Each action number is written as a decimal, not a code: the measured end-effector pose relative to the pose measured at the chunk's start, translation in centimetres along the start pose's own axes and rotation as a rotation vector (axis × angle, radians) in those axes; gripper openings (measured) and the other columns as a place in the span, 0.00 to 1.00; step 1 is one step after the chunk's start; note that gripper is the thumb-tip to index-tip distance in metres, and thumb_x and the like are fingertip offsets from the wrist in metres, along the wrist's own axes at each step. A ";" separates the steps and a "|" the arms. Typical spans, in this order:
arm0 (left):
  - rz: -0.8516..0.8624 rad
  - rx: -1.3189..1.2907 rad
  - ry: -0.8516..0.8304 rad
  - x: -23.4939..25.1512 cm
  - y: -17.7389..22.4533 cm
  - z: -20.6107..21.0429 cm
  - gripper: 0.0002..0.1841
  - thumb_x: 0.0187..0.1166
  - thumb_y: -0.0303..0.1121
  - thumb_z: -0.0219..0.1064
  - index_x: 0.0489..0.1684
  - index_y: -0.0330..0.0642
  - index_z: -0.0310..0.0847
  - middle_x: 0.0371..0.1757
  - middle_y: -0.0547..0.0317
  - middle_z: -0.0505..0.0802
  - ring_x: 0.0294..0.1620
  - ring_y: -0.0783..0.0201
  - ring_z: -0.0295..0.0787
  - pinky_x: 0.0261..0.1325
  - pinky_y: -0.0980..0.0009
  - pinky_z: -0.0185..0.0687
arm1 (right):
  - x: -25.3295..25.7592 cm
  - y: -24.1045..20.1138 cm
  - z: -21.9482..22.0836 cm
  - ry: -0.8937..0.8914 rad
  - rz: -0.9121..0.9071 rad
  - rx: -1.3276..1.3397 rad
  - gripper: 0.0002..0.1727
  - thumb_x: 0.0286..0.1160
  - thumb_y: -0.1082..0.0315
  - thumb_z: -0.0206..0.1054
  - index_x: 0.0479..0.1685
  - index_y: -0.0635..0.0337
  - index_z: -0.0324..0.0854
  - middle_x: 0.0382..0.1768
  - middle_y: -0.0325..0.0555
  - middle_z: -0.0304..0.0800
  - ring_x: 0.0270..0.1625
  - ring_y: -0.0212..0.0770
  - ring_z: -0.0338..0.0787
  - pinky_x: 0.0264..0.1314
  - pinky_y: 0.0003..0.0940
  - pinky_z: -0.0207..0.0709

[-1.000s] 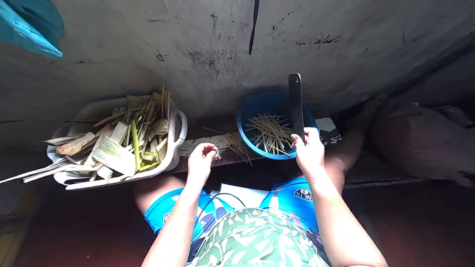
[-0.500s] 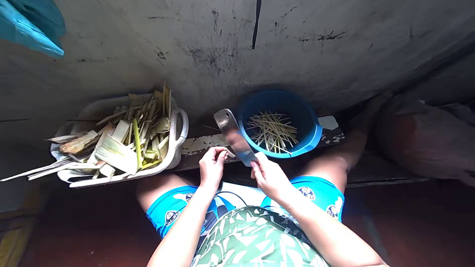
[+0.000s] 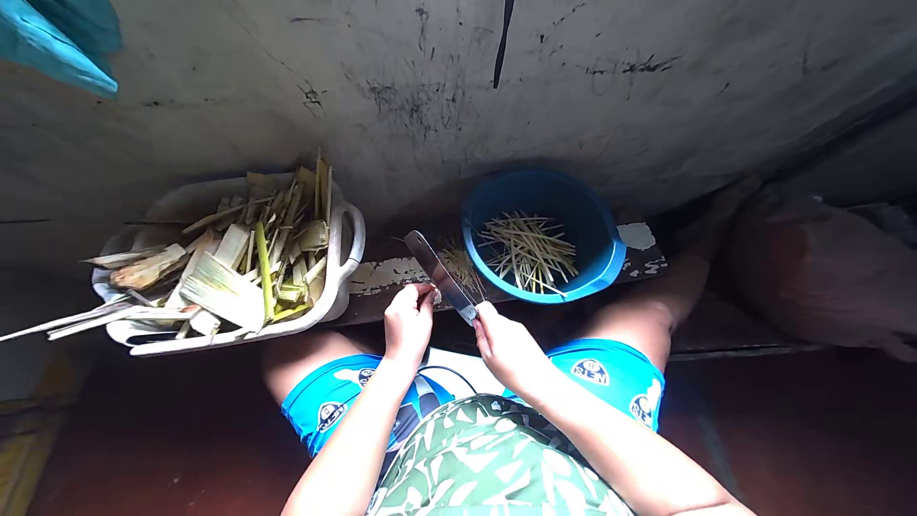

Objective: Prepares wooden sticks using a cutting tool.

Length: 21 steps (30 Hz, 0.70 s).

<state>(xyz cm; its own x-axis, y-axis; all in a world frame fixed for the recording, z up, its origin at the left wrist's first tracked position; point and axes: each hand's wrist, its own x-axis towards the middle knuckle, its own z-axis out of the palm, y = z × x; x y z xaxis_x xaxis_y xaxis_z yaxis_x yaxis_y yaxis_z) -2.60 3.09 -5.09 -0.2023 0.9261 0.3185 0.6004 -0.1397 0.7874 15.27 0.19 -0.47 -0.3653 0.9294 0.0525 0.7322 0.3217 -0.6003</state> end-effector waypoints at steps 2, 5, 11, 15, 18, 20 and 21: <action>0.012 0.005 0.005 0.0 0.0 0.0 0.07 0.78 0.27 0.70 0.44 0.33 0.92 0.42 0.50 0.97 0.44 0.66 0.96 0.56 0.71 0.90 | 0.0 -0.1 0.0 0.004 0.004 -0.016 0.14 0.91 0.65 0.49 0.54 0.64 0.77 0.30 0.50 0.86 0.35 0.49 0.91 0.38 0.41 0.84; 0.040 0.032 0.020 0.0 0.0 0.0 0.07 0.77 0.27 0.70 0.44 0.34 0.93 0.43 0.51 0.97 0.45 0.67 0.96 0.56 0.72 0.90 | 0.0 -0.3 0.1 0.014 0.001 -0.039 0.14 0.91 0.65 0.48 0.54 0.64 0.77 0.30 0.50 0.86 0.35 0.49 0.92 0.38 0.41 0.84; 0.073 0.047 0.035 0.0 0.0 0.0 0.07 0.76 0.27 0.71 0.42 0.36 0.94 0.43 0.51 0.97 0.47 0.66 0.95 0.57 0.71 0.89 | 0.0 -0.3 0.3 0.056 -0.022 -0.058 0.14 0.90 0.66 0.48 0.53 0.64 0.78 0.30 0.50 0.86 0.34 0.48 0.92 0.36 0.41 0.84; 0.092 0.057 0.042 0.0 -0.2 0.1 0.06 0.76 0.27 0.71 0.42 0.36 0.94 0.42 0.51 0.97 0.47 0.66 0.95 0.57 0.71 0.89 | 0.2 -0.5 0.1 0.025 0.001 -0.068 0.14 0.91 0.65 0.48 0.54 0.64 0.78 0.31 0.51 0.86 0.35 0.50 0.92 0.38 0.42 0.85; 0.096 0.066 0.048 0.0 -0.1 0.1 0.06 0.75 0.27 0.72 0.41 0.36 0.94 0.42 0.51 0.97 0.46 0.65 0.96 0.57 0.72 0.89 | 0.3 -0.7 -0.2 -0.031 0.025 -0.083 0.15 0.92 0.65 0.47 0.56 0.64 0.77 0.33 0.52 0.87 0.38 0.50 0.93 0.40 0.42 0.85; 0.094 0.077 0.044 0.0 -0.1 0.1 0.06 0.75 0.27 0.72 0.41 0.35 0.93 0.42 0.50 0.97 0.46 0.65 0.96 0.56 0.71 0.90 | 0.4 -0.9 -0.5 -0.082 0.044 -0.081 0.15 0.92 0.65 0.47 0.58 0.64 0.76 0.35 0.53 0.87 0.40 0.51 0.93 0.42 0.43 0.85; 0.091 0.083 0.042 -0.1 -0.1 0.1 0.06 0.75 0.27 0.72 0.41 0.35 0.93 0.42 0.50 0.97 0.46 0.65 0.96 0.56 0.71 0.89 | 0.4 -1.0 -0.6 -0.088 0.047 -0.078 0.15 0.92 0.65 0.47 0.58 0.64 0.76 0.35 0.53 0.87 0.40 0.51 0.93 0.42 0.42 0.85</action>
<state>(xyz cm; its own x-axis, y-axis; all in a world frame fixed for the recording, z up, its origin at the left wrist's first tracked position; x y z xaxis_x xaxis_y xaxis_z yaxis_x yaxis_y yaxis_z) -2.55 3.08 -5.20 -0.1751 0.8950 0.4102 0.6794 -0.1918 0.7083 14.78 0.36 0.64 -0.3761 0.9254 -0.0467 0.7910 0.2945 -0.5362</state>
